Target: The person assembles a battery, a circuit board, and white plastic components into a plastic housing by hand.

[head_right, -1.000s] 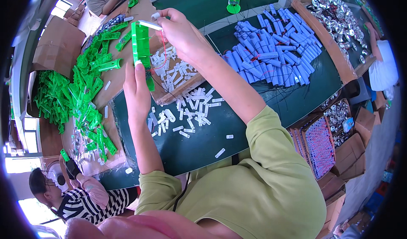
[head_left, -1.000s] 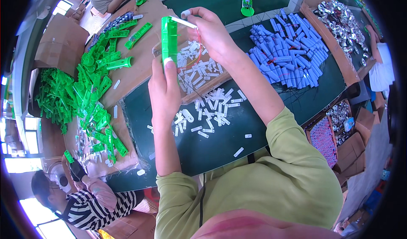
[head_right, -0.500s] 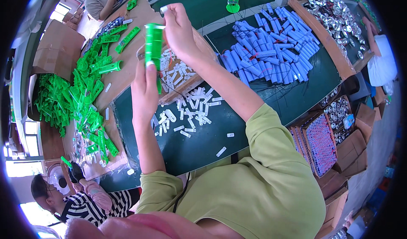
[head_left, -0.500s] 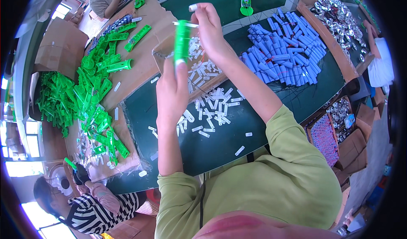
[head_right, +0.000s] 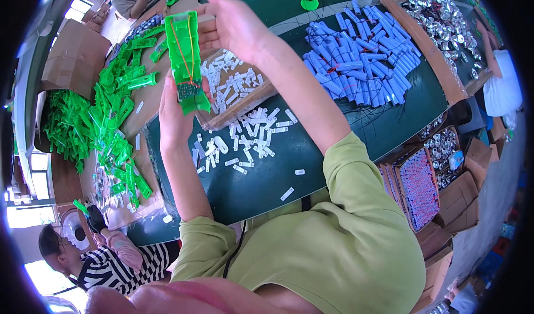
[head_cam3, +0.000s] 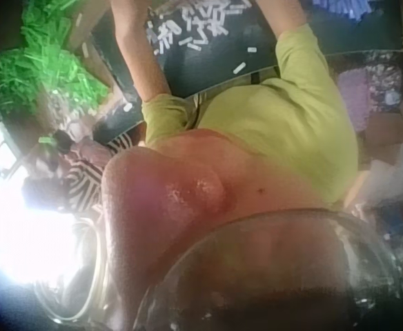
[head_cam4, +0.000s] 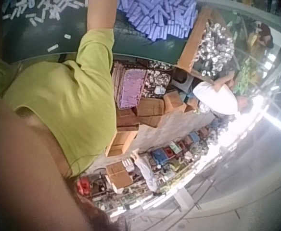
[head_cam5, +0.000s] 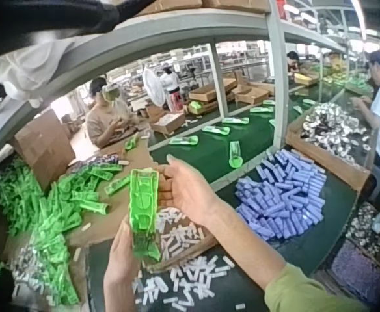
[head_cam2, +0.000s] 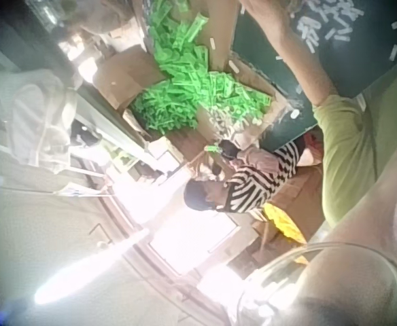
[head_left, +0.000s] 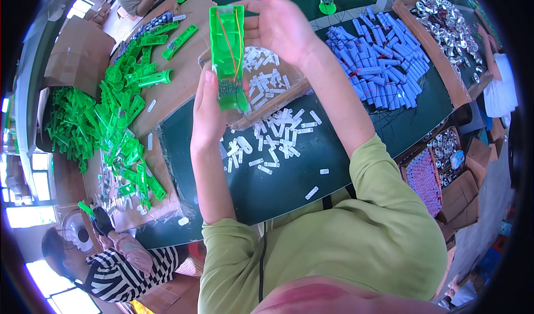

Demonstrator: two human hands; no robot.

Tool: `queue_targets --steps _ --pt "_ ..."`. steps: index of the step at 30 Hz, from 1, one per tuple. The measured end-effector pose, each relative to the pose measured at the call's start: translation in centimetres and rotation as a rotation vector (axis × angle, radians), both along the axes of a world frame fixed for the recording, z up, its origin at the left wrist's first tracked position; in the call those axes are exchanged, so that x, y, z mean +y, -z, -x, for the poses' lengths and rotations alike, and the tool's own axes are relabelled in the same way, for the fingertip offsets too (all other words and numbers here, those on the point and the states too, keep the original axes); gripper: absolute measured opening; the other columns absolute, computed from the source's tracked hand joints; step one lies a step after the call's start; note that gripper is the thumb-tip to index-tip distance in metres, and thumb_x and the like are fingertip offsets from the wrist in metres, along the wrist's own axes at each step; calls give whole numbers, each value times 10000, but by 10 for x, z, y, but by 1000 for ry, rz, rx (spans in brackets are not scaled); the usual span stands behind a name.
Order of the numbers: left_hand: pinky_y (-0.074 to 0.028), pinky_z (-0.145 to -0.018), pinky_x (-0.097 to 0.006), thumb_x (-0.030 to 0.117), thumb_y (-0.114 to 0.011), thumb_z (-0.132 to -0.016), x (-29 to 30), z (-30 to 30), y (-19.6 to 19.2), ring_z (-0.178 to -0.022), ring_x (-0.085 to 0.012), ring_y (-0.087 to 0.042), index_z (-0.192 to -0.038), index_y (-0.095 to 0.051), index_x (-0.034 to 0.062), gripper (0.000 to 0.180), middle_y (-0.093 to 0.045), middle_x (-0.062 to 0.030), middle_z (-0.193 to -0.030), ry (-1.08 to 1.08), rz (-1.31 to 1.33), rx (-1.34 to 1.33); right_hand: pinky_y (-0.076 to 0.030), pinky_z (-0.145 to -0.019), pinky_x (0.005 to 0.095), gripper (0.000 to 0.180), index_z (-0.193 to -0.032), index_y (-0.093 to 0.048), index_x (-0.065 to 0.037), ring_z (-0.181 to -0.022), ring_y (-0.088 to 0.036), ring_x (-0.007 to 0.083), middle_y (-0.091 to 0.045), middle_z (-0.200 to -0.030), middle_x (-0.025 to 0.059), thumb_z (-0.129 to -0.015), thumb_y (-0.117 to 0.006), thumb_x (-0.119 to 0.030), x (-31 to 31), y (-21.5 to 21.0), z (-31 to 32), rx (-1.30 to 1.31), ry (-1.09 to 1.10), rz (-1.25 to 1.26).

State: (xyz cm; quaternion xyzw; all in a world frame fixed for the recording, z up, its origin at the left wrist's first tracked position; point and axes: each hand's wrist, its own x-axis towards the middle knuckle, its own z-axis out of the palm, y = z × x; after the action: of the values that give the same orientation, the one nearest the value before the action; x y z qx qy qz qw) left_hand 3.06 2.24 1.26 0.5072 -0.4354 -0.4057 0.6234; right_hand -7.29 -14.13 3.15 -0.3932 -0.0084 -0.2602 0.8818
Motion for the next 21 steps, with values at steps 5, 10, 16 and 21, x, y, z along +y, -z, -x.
queue_targets --steps 5,10,16,21 --pt "-463 -675 -297 506 -351 -937 -4 -6 4 -777 -145 -541 -1371 -292 57 628 -550 -72 -873 72 149 -59 -449 -848 415 485 -1137 -521 10 -921 -588 301 -614 -1026 176 -931 -368 -402 2 -8 12 -179 -202 -233" --pt "-474 -675 -315 477 -302 -955 -3 -10 3 -772 -168 -551 -1329 -338 68 556 -555 -80 -881 68 109 109 -434 -878 394 409 -1103 -507 11 -975 -564 288 -579 -1090 171 -928 -406 -344 6 -12 11 -204 -195 -216" --pt "-468 -725 -351 417 -198 -982 2 -21 0 -794 -206 -531 -1167 -452 58 478 -549 -99 -913 -73 158 263 -437 -850 313 322 -1106 -520 -31 -946 -570 196 -595 -999 87 -913 -502 -288 16 10 -8 99 556 626" --pt "-479 -763 -342 384 -251 -982 11 -9 -18 -910 -181 -554 -1313 -356 89 457 -542 -90 -1035 -198 189 233 -484 -667 292 172 -934 -578 -10 -752 -621 180 -621 -835 87 -812 -630 -120 71 6 -4 66 714 1141"
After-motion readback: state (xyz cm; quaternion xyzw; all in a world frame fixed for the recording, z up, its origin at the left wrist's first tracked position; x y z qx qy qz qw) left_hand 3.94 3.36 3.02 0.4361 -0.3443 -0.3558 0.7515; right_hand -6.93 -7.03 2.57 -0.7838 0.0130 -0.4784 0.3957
